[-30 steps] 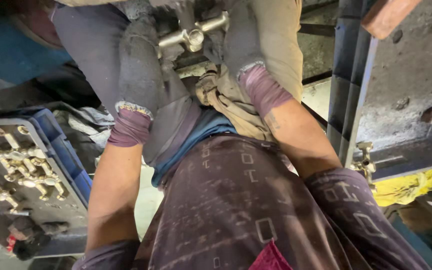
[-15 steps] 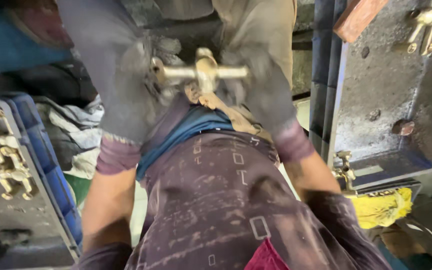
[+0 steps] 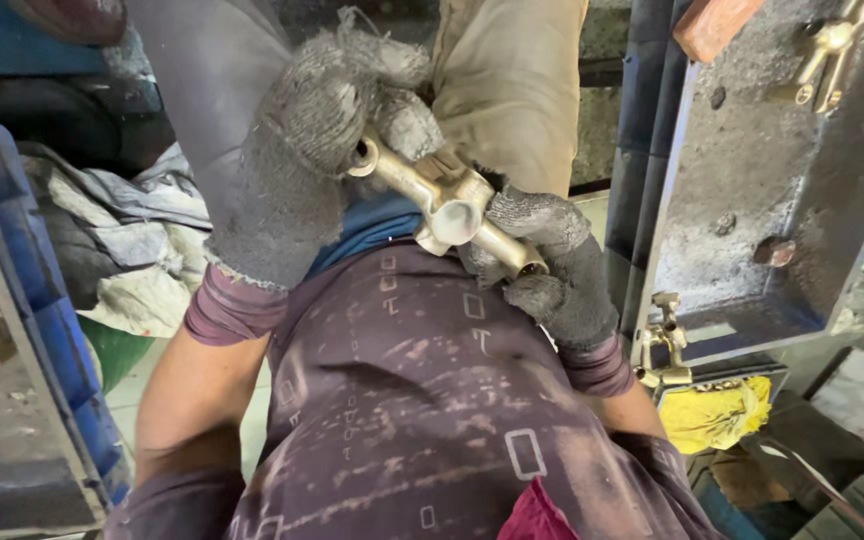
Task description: The person sits on the floor and repeatedly wipes a brass faucet with a cloth, rotating it to clean multiple sides. The person handles the faucet with gloved hands and uses a rag to remove residue from the surface.
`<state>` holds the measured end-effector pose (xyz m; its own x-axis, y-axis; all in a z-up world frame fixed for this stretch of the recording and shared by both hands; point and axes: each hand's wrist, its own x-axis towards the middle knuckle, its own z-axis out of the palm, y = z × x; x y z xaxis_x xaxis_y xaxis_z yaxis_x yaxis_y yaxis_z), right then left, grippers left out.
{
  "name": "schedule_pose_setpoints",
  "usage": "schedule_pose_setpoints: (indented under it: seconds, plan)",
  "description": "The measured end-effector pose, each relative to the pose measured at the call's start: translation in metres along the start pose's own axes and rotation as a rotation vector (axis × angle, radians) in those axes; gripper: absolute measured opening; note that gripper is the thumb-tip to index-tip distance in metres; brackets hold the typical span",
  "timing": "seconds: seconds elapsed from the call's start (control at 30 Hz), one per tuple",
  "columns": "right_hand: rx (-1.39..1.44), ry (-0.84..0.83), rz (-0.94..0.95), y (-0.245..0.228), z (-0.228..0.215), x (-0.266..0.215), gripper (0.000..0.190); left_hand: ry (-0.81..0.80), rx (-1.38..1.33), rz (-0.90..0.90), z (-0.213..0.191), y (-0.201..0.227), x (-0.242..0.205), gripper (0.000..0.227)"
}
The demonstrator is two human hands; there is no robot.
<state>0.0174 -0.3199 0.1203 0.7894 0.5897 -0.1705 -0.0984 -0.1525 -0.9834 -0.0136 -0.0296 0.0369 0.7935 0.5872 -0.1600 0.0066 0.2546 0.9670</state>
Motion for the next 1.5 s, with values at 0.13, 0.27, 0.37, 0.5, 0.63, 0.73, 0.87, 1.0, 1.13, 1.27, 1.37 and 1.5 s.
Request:
schedule_pose_setpoints:
  seconds: [0.13,0.27,0.37,0.5,0.63,0.73,0.87,1.0,1.13,1.27,1.37,1.5]
  plan:
    - [-0.152,0.038,-0.025,-0.001,0.001,-0.004,0.055,-0.002,-0.013,-0.005,-0.004,-0.001,-0.006,0.042]
    - [-0.449,0.061,-0.121,0.001,0.001,-0.007,0.043,-0.009,-0.084,-0.045,-0.005,-0.001,-0.015,0.044]
    - [0.238,0.055,0.085,0.006,0.003,-0.008,0.055,-0.069,-0.134,-0.089,0.000,0.013,-0.023,0.046]
    - [-0.695,0.292,-0.250,0.008,0.003,-0.001,0.032,-0.249,-0.113,-0.130,0.009,0.047,-0.044,0.049]
    - [0.044,0.233,-0.143,0.002,0.000,0.008,0.039,-0.465,-0.042,-0.129,0.003,0.075,-0.074,0.052]
    - [-0.065,0.199,-0.075,-0.001,-0.002,0.013,0.037,-0.528,-0.021,-0.098,-0.002,0.082,-0.086,0.055]
    - [-0.580,0.140,-0.102,0.003,-0.003,0.019,0.027,-0.554,0.002,-0.028,-0.004,0.097,-0.091,0.058]
    - [-1.135,0.187,-0.351,0.009,-0.004,0.025,0.018,-0.529,0.130,0.048,0.002,0.107,-0.086,0.058]
    - [-0.717,0.199,-0.283,0.015,-0.004,0.029,0.036,-0.391,0.169,-0.154,0.005,0.091,-0.080,0.051]
    - [-0.043,0.264,0.036,0.025,-0.002,0.020,0.039,-0.379,0.261,-0.079,-0.006,0.075,-0.071,0.046]
    - [-0.470,0.289,-0.121,0.030,-0.006,0.018,0.038,-0.331,0.169,0.045,-0.005,0.069,-0.058,0.045]
    - [-0.387,0.227,-0.128,0.025,-0.009,0.023,0.023,-0.079,0.093,0.138,-0.005,0.052,-0.032,0.043]
